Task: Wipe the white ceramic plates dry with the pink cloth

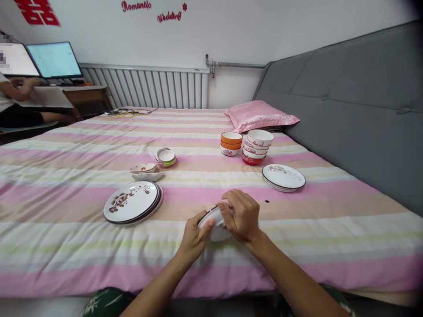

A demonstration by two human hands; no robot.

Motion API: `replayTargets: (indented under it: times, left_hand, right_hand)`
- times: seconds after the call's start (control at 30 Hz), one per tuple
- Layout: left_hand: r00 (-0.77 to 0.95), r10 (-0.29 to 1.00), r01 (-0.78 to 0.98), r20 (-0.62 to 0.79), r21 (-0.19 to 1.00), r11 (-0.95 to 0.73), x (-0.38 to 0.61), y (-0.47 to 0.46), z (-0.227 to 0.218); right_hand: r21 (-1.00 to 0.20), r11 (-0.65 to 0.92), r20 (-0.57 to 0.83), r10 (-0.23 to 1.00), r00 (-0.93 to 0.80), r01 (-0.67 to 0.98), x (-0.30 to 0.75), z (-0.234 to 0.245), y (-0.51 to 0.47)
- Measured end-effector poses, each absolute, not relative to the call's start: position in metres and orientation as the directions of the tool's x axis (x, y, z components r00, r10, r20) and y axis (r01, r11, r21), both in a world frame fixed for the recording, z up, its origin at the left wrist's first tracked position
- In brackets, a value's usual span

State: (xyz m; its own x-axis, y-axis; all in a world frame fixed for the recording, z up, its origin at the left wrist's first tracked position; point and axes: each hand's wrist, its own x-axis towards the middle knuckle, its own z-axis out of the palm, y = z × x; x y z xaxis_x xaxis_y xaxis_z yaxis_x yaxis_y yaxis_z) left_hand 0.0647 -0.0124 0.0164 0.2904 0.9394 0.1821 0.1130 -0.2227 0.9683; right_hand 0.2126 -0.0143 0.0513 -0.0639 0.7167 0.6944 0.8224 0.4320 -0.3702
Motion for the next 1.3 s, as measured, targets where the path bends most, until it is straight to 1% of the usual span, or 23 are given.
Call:
replayTargets:
  times: [0.13, 0.23, 0.3, 0.4, 0.47, 0.53, 0.67, 0.73, 0.8, 0.9, 1.03, 1.13, 1.2, 1.3]
  left_hand:
    - [0.300, 0.943, 0.095, 0.144, 0.979, -0.180, 0.068, -0.013, 0.015]
    - [0.270, 0.956, 0.037, 0.111, 0.991, -0.126, 0.073, -0.013, 0.012]
    - [0.285, 0.956, 0.005, 0.074, 0.997, -0.079, 0.076, -0.012, 0.008]
    - [0.316, 0.949, 0.037, -0.001, 0.999, -0.012, 0.078, -0.011, 0.000]
    - [0.308, 0.951, 0.049, -0.034, 0.999, 0.020, 0.079, -0.010, -0.004]
    - [0.287, 0.957, 0.021, -0.045, 0.999, 0.041, 0.079, -0.010, -0.006]
    - [0.259, 0.964, -0.055, -0.062, 0.995, 0.078, 0.079, -0.010, -0.001]
    - [0.260, 0.963, -0.058, -0.065, 0.995, 0.083, 0.076, -0.008, 0.004]
    - [0.261, 0.964, -0.020, -0.059, 0.998, 0.067, 0.069, -0.005, 0.011]
    - [0.241, 0.970, 0.090, -0.025, 0.996, 0.003, 0.054, 0.002, 0.022]
    - [0.177, 0.981, 0.200, 0.075, 0.974, -0.110, 0.035, 0.010, 0.033]
    - [0.134, 0.977, 0.281, 0.165, 0.939, -0.197, 0.029, 0.012, 0.034]
    - [0.168, 0.967, 0.326, 0.193, 0.914, -0.240, 0.028, 0.013, 0.033]
    - [0.285, 0.940, 0.328, 0.188, 0.902, -0.280, 0.030, 0.012, 0.032]
  right_hand:
    - [-0.448, 0.429, 0.664, 0.747, -0.029, 0.784, 0.218, 0.048, -0.009]
    - [-0.542, 0.390, 0.629, 0.776, 0.051, 0.744, 0.226, 0.044, -0.004]
    - [-0.604, 0.362, 0.605, 0.789, 0.112, 0.710, 0.231, 0.042, -0.001]
    - [-0.680, 0.372, 0.581, 0.799, 0.156, 0.632, 0.236, 0.041, 0.001]
    - [-0.721, 0.402, 0.568, 0.809, 0.150, 0.564, 0.239, 0.041, 0.002]
    - [-0.752, 0.415, 0.549, 0.824, 0.140, 0.512, 0.242, 0.042, 0.003]
    - [-0.785, 0.403, 0.488, 0.870, 0.068, 0.471, 0.251, 0.045, 0.006]
    - [-0.800, 0.406, 0.461, 0.887, 0.020, 0.442, 0.255, 0.046, 0.008]
    - [-0.817, 0.411, 0.450, 0.893, 0.001, 0.404, 0.256, 0.046, 0.011]
    - [-0.857, 0.399, 0.427, 0.904, 0.015, 0.327, 0.254, 0.043, 0.014]
    - [-0.900, 0.391, 0.409, 0.911, 0.061, 0.195, 0.245, 0.034, 0.019]
    - [-0.914, 0.383, 0.396, 0.913, 0.097, 0.130, 0.240, 0.028, 0.021]
    - [-0.917, 0.381, 0.393, 0.912, 0.117, 0.117, 0.237, 0.026, 0.021]
    - [-0.898, 0.417, 0.432, 0.895, 0.107, 0.141, 0.235, 0.030, 0.019]
